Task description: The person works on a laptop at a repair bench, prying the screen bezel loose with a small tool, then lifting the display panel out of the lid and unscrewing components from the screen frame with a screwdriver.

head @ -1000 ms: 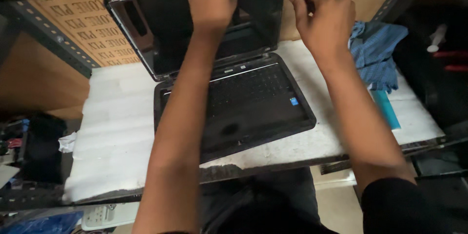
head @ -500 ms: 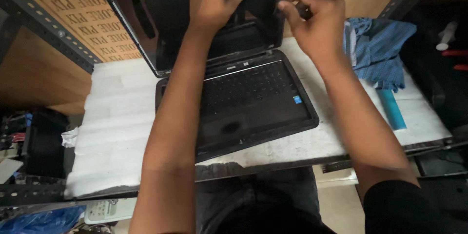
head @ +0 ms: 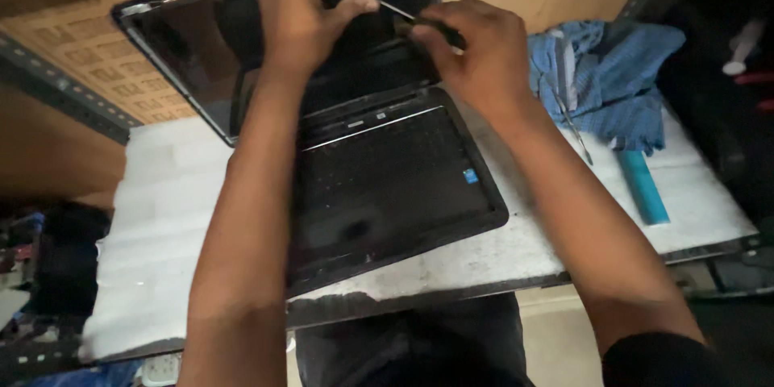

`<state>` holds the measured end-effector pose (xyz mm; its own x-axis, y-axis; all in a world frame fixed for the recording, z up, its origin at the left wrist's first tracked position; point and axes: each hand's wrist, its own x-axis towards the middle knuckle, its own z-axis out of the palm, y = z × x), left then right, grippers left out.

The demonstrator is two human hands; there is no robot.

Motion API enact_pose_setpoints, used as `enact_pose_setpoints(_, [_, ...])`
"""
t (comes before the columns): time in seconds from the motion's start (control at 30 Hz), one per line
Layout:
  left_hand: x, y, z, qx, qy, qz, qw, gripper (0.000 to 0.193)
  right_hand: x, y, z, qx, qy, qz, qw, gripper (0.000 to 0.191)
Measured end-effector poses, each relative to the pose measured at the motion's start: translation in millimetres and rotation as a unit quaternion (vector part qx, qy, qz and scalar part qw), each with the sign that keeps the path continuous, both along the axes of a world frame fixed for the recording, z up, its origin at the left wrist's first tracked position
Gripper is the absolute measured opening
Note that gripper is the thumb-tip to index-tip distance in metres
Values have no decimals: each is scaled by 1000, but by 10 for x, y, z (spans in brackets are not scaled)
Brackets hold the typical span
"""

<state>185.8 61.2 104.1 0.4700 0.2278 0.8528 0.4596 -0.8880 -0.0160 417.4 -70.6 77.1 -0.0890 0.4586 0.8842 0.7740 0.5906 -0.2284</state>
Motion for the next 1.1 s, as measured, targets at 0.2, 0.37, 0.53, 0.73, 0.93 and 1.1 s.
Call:
enact_pose_setpoints(0.2, [-19, -1, -2, -18, 22, 6, 1000, 26, 92, 10, -47, 32, -51, -14, 998, 20])
enact_pose_setpoints(0.37, [-24, -6, -6, 0, 28, -3, 1000, 30, 74, -64, 15, 26, -63, -18, 997, 23])
enact_pose_setpoints(0.53, [-18, -20, -16, 11, 4, -4, 1000, 28, 86, -181, 129, 27, -80, -6, 996, 17])
enact_pose_setpoints(0.73, [-6, -44, -35, -18, 5, 9, 1000, 27, 58, -198, 149, 21, -117, -59, 991, 22])
enact_pose_setpoints(0.93, [2, -64, -48, -50, 4, 19, 999, 29, 53, -201, 153, 32, -122, -43, 991, 18])
enact_pose_setpoints(1.1, [6, -71, -53, -15, -2, 10, 1000, 31, 56, -207, 166, 31, -115, -41, 992, 19])
